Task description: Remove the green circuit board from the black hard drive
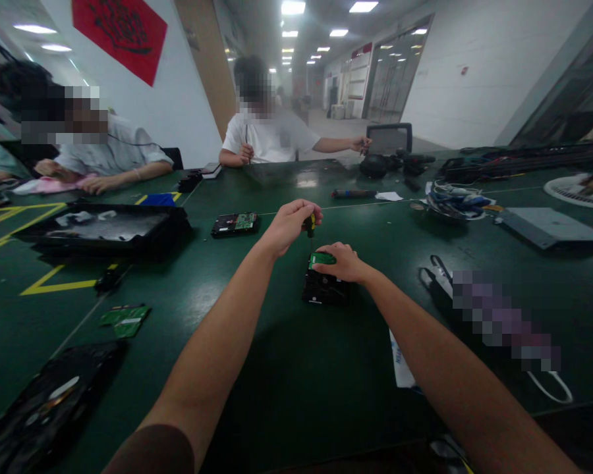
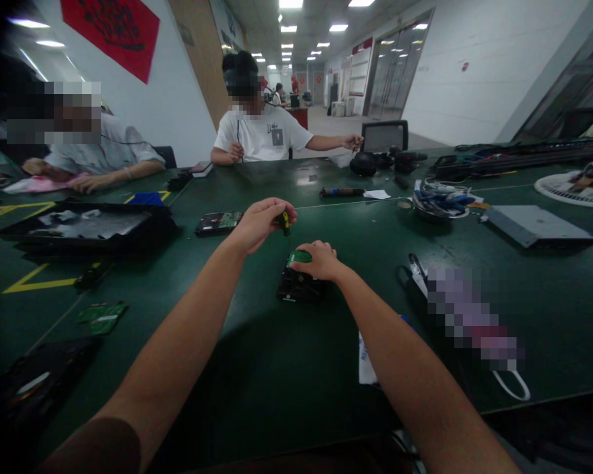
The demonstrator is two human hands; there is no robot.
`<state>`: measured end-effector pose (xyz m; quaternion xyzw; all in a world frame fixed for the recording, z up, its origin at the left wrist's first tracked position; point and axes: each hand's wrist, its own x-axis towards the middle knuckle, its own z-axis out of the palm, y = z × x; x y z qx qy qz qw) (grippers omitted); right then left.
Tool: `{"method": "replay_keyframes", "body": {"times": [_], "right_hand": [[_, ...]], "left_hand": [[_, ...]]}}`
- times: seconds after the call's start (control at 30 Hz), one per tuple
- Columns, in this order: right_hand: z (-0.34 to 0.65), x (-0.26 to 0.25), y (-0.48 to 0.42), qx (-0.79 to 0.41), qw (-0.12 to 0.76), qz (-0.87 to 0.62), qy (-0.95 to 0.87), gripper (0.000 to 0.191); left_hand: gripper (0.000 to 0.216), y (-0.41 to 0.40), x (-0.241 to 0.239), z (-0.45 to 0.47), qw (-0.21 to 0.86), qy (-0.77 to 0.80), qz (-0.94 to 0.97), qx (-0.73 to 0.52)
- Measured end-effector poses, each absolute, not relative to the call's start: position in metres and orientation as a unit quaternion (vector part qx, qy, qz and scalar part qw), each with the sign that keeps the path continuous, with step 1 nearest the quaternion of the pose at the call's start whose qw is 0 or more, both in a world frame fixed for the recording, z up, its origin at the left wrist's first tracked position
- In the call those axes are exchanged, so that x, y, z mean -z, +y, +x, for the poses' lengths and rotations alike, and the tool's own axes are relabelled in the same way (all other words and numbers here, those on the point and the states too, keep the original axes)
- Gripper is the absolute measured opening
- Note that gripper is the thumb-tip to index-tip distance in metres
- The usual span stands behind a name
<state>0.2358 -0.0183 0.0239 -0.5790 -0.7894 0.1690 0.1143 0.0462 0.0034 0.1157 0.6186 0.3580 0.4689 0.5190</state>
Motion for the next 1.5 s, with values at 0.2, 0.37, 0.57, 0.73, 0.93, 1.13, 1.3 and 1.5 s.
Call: {"method": "replay_keyframes", "body": {"times": [0.2,0.37,0.57,0.73,0.93,1.13,1.3,1.5], "right_hand": [[0.235,-0.021,-0.017,-0.161,0.119,-0.582,-0.788,0.062],[0.236,-0.022,-0.017,-0.164,0.122,-0.58,-0.788,0.062],[0.236,-0.024,-0.018,-0.168,0.12,-0.58,-0.788,0.062],[0.236,-0.024,-0.018,-0.167,0.114,-0.584,-0.786,0.062],[0.236,-0.024,-0.018,-0.167,0.121,-0.58,-0.788,0.063],[0.235,-0.022,-0.017,-0.164,0.116,-0.585,-0.786,0.063],[0.236,-0.022,-0.017,-0.166,0.117,-0.583,-0.787,0.062],[0.236,-0.023,-0.017,-0.167,0.118,-0.582,-0.787,0.064]], "left_hand": [[0.023,0.005,-0.112,0.045,0.462,0.366,0.661,-0.464],[0.025,0.006,-0.112,0.041,0.396,0.39,0.693,-0.459],[0.022,0.003,-0.115,0.039,0.378,0.424,0.685,-0.456],[0.024,0.003,-0.116,0.039,0.374,0.431,0.683,-0.455],[0.025,0.0,-0.117,0.04,0.444,0.429,0.65,-0.443],[0.02,0.003,-0.117,0.04,0.504,0.422,0.62,-0.428],[0.015,0.003,-0.118,0.039,0.485,0.428,0.629,-0.431],[0.012,-0.002,-0.121,0.039,0.545,0.419,0.589,-0.426]]}}
